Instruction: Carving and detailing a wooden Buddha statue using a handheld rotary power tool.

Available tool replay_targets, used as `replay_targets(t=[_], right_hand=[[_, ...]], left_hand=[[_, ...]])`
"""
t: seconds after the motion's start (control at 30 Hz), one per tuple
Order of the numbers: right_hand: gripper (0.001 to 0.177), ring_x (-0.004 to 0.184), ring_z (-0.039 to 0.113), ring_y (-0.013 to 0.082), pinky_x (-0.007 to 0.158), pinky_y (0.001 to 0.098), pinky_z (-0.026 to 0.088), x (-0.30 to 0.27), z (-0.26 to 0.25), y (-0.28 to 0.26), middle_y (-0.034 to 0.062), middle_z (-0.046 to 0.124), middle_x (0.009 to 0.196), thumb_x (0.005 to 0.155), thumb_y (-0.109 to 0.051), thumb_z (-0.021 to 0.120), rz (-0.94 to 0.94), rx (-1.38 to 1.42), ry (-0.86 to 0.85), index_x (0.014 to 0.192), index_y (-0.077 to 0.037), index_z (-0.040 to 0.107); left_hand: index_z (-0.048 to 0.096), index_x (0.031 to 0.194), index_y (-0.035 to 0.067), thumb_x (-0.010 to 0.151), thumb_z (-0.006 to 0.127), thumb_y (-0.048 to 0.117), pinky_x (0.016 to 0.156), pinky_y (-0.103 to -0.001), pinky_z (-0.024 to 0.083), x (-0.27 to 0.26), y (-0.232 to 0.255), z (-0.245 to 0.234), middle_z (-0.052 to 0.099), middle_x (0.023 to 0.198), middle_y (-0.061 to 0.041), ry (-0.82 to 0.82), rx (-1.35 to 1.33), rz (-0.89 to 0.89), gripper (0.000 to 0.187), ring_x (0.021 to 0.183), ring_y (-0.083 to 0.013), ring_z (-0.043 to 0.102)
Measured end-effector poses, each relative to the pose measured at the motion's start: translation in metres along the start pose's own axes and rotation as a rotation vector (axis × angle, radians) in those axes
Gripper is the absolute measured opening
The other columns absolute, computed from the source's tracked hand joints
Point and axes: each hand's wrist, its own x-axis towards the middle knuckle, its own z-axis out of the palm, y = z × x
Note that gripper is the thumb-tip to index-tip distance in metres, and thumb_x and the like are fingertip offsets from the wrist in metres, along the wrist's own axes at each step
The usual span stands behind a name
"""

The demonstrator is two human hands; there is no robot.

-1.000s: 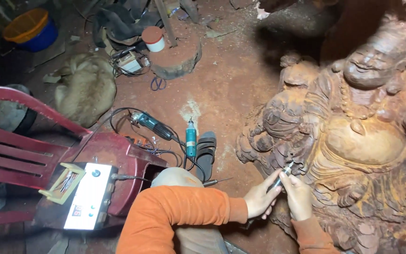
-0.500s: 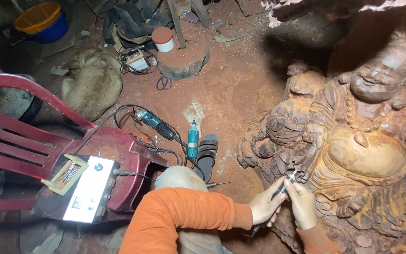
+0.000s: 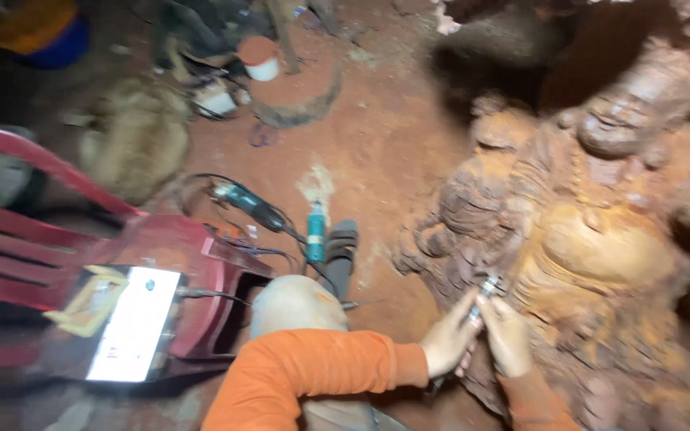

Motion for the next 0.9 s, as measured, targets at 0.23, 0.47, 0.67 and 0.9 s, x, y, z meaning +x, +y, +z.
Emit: replay_targets(t=[0.23,0.47,0.67,0.9], right_hand=[[0.03,0.046,0.052,0.0157,0.043,0.028,0.042,-0.012,-0.015,-0.027,0.0085,0.062,0.069,0.101,-0.026,0.057,0.091,0.1,0.013,0.097,0.001,0.07],[0.036,0.073,0.07,0.0233,0.066,0.0374,0.054,-0.02,-0.042,-0.041,0.009,0.074,0.074,0.097,-0.052,0.066,0.171,-0.267,0.227,0.091,-0.019,0.08],[0.033,0.058,0.069,0.0247,0.054,0.0348,0.054,0.003,-0.035,-0.034,0.011,0.071,0.064,0.095,-0.046,0.068,0.195,-0.226,0.236,0.085,-0.017,0.078],[0.034,0.066,0.074,0.0266,0.058,0.0381,0.055,-0.008,-0.016,-0.123,0.0115,0.072,0.065,0.093,-0.05,0.069,0.207,-0.227,0.233,0.084,-0.018,0.078]], left_hand=[[0.015,0.164,0.04,0.106,0.036,0.029,0.043,-0.026,0.043,0.023,-0.02,0.033,0.051,0.074,-0.003,0.065,-0.26,-0.007,0.063,0.049,-0.0122,0.048],[0.021,0.163,0.03,0.108,0.029,0.032,0.04,-0.028,0.061,0.041,-0.022,0.07,0.061,0.084,-0.022,0.061,-0.405,0.09,0.055,0.053,-0.0226,0.064],[0.018,0.162,0.028,0.108,0.028,0.032,0.036,-0.029,0.059,0.062,-0.027,0.058,0.058,0.082,-0.022,0.056,-0.373,0.133,0.055,0.05,-0.0231,0.062],[0.015,0.163,0.026,0.108,0.029,0.031,0.036,-0.031,0.058,0.072,-0.017,0.036,0.057,0.099,-0.03,0.035,-0.385,0.205,0.057,0.049,-0.0209,0.061]])
